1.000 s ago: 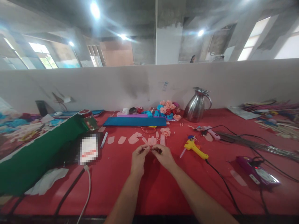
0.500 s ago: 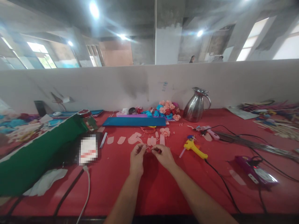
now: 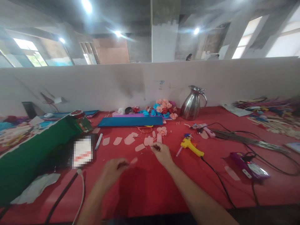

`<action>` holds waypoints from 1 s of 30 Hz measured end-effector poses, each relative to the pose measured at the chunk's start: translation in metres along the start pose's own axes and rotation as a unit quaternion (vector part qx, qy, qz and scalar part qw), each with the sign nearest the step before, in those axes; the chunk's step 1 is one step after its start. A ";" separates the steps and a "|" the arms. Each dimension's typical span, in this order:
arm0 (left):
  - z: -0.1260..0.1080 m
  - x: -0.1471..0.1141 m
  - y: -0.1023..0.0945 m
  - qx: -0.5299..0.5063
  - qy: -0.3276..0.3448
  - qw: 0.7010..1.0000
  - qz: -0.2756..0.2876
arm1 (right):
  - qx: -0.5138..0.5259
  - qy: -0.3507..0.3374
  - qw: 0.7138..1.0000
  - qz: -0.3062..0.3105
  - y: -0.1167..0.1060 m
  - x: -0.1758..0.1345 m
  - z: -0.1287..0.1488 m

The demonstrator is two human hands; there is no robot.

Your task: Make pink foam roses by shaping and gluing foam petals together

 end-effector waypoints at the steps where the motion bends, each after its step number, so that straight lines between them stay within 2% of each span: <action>1: 0.008 -0.004 -0.019 0.093 -0.008 0.996 0.014 | 0.007 0.005 1.000 -0.002 0.000 0.000 0.000; 3: 0.015 -0.005 -0.055 0.224 -0.011 0.974 -0.020 | 0.023 0.009 1.000 0.000 0.002 0.000 0.000; 5: 0.007 0.001 -0.062 0.270 0.019 0.961 -0.062 | 0.039 0.009 0.999 0.011 0.006 -0.002 0.001; 6: -0.001 0.005 -0.056 0.266 0.028 0.959 -0.088 | 0.042 0.007 0.999 0.018 0.008 -0.003 0.002; 8: -0.020 0.015 -0.021 0.196 0.060 0.974 -0.093 | 0.040 0.000 0.998 0.038 0.012 -0.005 0.003; 10: -0.034 0.022 0.023 0.086 0.074 0.990 -0.083 | 0.037 -0.013 0.998 0.055 0.015 -0.006 0.004; 12: -0.037 0.027 0.061 -0.036 0.055 0.995 -0.070 | 0.040 -0.026 0.997 0.058 0.016 -0.006 0.006; 15: -0.024 0.029 0.092 -0.213 -0.011 0.975 -0.071 | 0.025 -0.040 0.998 0.048 0.015 -0.007 0.010; 17: -0.016 0.028 0.097 -0.279 -0.042 0.957 -0.071 | 0.007 -0.049 0.997 0.060 0.016 -0.009 0.014; 19: -0.014 0.023 0.086 -0.312 -0.048 0.945 -0.091 | -0.021 -0.054 0.995 0.084 0.019 -0.011 0.017; 22: -0.014 0.003 0.046 -0.284 -0.014 0.945 -0.159 | -0.132 -0.068 0.986 0.071 0.013 -0.005 0.018; 25: 0.002 -0.025 0.008 -0.085 0.003 0.982 -0.171 | -0.267 -0.067 0.960 0.043 0.007 0.011 0.016; 27: 0.030 -0.047 -0.018 0.027 -0.019 0.980 -0.196 | -0.324 -0.060 0.943 0.055 0.010 0.022 0.014; 29: 0.058 -0.069 -0.037 0.113 -0.027 0.975 -0.191 | -0.367 -0.061 0.925 0.075 0.016 0.031 0.013; 30: 0.066 -0.080 -0.045 0.148 -0.009 0.972 -0.181 | -0.387 -0.064 0.916 0.084 0.020 0.033 0.014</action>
Point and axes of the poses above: each hand's wrist, its own x-axis towards the middle knuckle, its own y-axis out of the palm, z = x × y, the point moved 8 cm from there along x, towards the middle knuckle, and after that the axes turned 4 degrees about -z, right-handed, at the moved point
